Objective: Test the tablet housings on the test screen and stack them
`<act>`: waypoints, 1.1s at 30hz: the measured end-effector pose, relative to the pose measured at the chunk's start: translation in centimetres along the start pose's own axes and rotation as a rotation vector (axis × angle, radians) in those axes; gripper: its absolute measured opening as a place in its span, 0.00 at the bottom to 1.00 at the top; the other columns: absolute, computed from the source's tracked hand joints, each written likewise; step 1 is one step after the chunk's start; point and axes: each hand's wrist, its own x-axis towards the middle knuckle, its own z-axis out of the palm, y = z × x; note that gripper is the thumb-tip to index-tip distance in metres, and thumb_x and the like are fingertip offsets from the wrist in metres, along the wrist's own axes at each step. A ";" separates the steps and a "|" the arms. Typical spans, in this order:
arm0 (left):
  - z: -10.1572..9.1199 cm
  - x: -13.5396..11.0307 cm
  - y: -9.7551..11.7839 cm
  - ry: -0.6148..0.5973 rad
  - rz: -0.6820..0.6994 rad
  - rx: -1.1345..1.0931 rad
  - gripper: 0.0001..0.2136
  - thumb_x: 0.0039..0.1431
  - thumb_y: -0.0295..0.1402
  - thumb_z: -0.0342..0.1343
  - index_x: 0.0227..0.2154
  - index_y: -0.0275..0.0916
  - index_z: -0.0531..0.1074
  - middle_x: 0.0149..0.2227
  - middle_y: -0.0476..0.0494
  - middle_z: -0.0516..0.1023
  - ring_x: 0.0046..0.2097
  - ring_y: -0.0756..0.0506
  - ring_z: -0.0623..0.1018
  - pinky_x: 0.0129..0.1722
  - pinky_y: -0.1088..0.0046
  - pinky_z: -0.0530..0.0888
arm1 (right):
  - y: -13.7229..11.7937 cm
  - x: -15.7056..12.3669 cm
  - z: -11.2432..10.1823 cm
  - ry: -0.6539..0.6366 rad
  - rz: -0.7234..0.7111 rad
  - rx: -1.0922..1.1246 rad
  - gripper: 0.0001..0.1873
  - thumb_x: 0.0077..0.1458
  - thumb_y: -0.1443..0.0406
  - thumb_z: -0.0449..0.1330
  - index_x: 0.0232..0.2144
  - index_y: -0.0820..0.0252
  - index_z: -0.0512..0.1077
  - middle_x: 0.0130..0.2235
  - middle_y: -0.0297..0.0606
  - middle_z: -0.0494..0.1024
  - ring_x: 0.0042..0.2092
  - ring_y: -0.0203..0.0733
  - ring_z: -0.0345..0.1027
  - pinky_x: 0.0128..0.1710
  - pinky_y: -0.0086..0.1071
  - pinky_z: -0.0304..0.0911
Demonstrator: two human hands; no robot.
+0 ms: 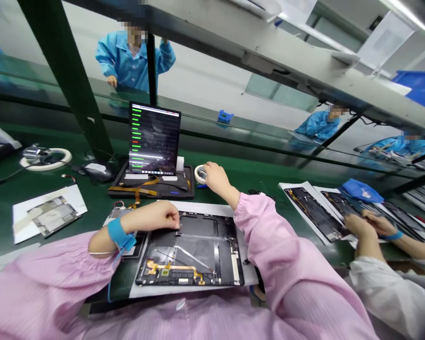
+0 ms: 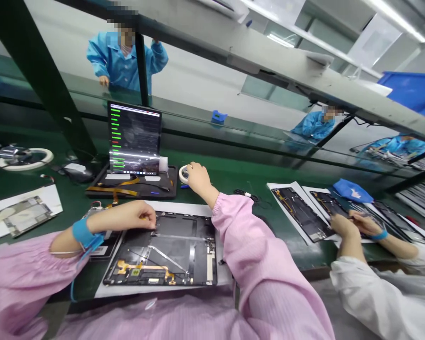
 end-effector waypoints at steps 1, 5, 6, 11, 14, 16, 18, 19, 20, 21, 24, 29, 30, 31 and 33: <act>-0.3 0.0 0.0 0.071 0.006 -0.012 0.13 0.49 0.43 0.56 0.26 0.37 0.77 0.27 0.46 0.79 0.30 0.47 0.74 0.29 0.75 0.66 | -0.1 0.0 0.0 0.000 -0.002 0.001 0.21 0.59 0.72 0.48 0.54 0.64 0.64 0.57 0.52 0.65 0.57 0.50 0.58 0.52 0.41 0.58; -1.7 0.0 -0.2 0.480 0.018 -0.106 0.16 0.52 0.46 0.53 0.30 0.37 0.75 0.30 0.45 0.78 0.31 0.46 0.74 0.31 0.73 0.67 | -0.5 -2.9 -0.3 -0.006 -0.032 0.073 0.27 0.55 0.69 0.56 0.57 0.68 0.59 0.61 0.58 0.57 0.61 0.55 0.52 0.53 0.45 0.56; -2.0 0.0 -0.2 0.553 0.018 -0.132 0.17 0.52 0.47 0.53 0.30 0.37 0.74 0.30 0.45 0.78 0.31 0.47 0.73 0.31 0.73 0.67 | -0.6 -4.1 -0.3 -0.027 -0.052 0.108 0.26 0.55 0.66 0.57 0.55 0.68 0.61 0.59 0.58 0.61 0.59 0.54 0.56 0.52 0.44 0.56; -2.2 -0.2 0.2 0.616 0.003 -0.186 0.17 0.52 0.47 0.53 0.31 0.36 0.73 0.30 0.45 0.76 0.30 0.47 0.72 0.31 0.72 0.66 | -0.8 -9.1 0.7 -0.118 -0.085 0.219 0.19 0.55 0.60 0.61 0.46 0.64 0.68 0.47 0.48 0.73 0.50 0.48 0.66 0.48 0.40 0.60; -2.1 -0.1 0.2 0.601 -0.005 -0.191 0.16 0.53 0.46 0.53 0.31 0.36 0.73 0.30 0.45 0.76 0.31 0.48 0.71 0.32 0.72 0.66 | -0.6 -9.8 1.5 -0.105 -0.108 0.323 0.19 0.55 0.58 0.61 0.46 0.62 0.67 0.48 0.45 0.72 0.50 0.46 0.65 0.48 0.39 0.59; -2.1 -0.1 0.1 0.614 -0.010 -0.196 0.16 0.53 0.46 0.54 0.31 0.36 0.72 0.29 0.46 0.75 0.31 0.48 0.71 0.32 0.72 0.67 | -0.7 -9.7 1.8 -0.097 -0.128 0.355 0.20 0.53 0.56 0.63 0.44 0.60 0.68 0.46 0.44 0.72 0.48 0.46 0.65 0.46 0.39 0.58; -2.2 0.0 -0.1 0.626 -0.014 -0.207 0.16 0.53 0.46 0.54 0.31 0.36 0.72 0.30 0.46 0.75 0.31 0.48 0.72 0.32 0.72 0.67 | -0.8 -9.3 2.1 -0.081 -0.104 0.356 0.18 0.52 0.56 0.64 0.41 0.60 0.68 0.43 0.43 0.72 0.46 0.46 0.64 0.44 0.39 0.57; -2.2 0.0 -0.1 0.632 -0.014 -0.219 0.16 0.53 0.46 0.54 0.31 0.36 0.72 0.30 0.46 0.75 0.31 0.48 0.72 0.32 0.72 0.67 | -0.9 -9.0 2.2 -0.076 -0.089 0.361 0.15 0.52 0.58 0.64 0.39 0.60 0.69 0.41 0.41 0.72 0.44 0.45 0.64 0.44 0.38 0.57; -2.3 0.0 -0.2 0.637 -0.013 -0.232 0.16 0.53 0.47 0.55 0.31 0.36 0.72 0.30 0.46 0.75 0.31 0.48 0.72 0.32 0.73 0.67 | -0.9 -8.8 2.4 -0.074 -0.083 0.375 0.12 0.53 0.59 0.63 0.36 0.61 0.69 0.39 0.40 0.72 0.43 0.44 0.64 0.43 0.37 0.57; -2.3 0.0 -0.2 0.640 -0.012 -0.245 0.16 0.53 0.47 0.55 0.31 0.36 0.72 0.30 0.47 0.75 0.31 0.48 0.72 0.33 0.73 0.68 | -0.9 -8.6 2.6 -0.076 -0.088 0.392 0.10 0.54 0.61 0.63 0.34 0.61 0.69 0.36 0.39 0.71 0.41 0.43 0.64 0.42 0.36 0.57; -2.5 -0.2 0.0 0.668 -0.015 -0.290 0.17 0.52 0.48 0.55 0.31 0.36 0.72 0.28 0.48 0.74 0.31 0.48 0.72 0.33 0.73 0.68 | -1.0 -8.3 3.1 -0.080 -0.127 0.430 0.07 0.56 0.64 0.60 0.28 0.60 0.67 0.33 0.37 0.71 0.38 0.40 0.63 0.40 0.33 0.57; -3.0 -0.9 0.2 0.969 -0.044 -0.508 0.17 0.51 0.47 0.58 0.35 0.37 0.72 0.31 0.47 0.73 0.31 0.50 0.71 0.27 0.77 0.66 | -0.5 -9.4 2.5 -0.069 -0.175 0.521 0.05 0.61 0.64 0.54 0.33 0.59 0.65 0.30 0.33 0.71 0.31 0.36 0.63 0.32 0.30 0.56; -3.1 -1.0 0.2 1.051 -0.031 -0.581 0.17 0.51 0.46 0.58 0.36 0.37 0.72 0.30 0.48 0.72 0.29 0.51 0.69 0.24 0.79 0.64 | -0.1 -9.4 2.1 -0.049 -0.183 0.596 0.06 0.61 0.63 0.53 0.33 0.59 0.64 0.28 0.32 0.70 0.29 0.35 0.62 0.31 0.29 0.56; -3.2 -1.1 0.3 1.120 -0.009 -0.657 0.16 0.51 0.45 0.58 0.36 0.38 0.71 0.30 0.50 0.70 0.27 0.53 0.67 0.22 0.80 0.62 | 0.5 -9.1 1.7 0.007 -0.155 0.691 0.06 0.61 0.61 0.54 0.33 0.58 0.64 0.28 0.30 0.69 0.28 0.35 0.61 0.30 0.28 0.56; -3.2 -1.2 0.5 1.195 0.046 -0.786 0.15 0.51 0.44 0.59 0.35 0.39 0.70 0.29 0.51 0.68 0.26 0.54 0.64 0.20 0.82 0.59 | 2.3 -7.4 0.6 0.214 0.015 0.861 0.09 0.59 0.58 0.55 0.32 0.58 0.64 0.28 0.30 0.68 0.29 0.34 0.62 0.31 0.28 0.58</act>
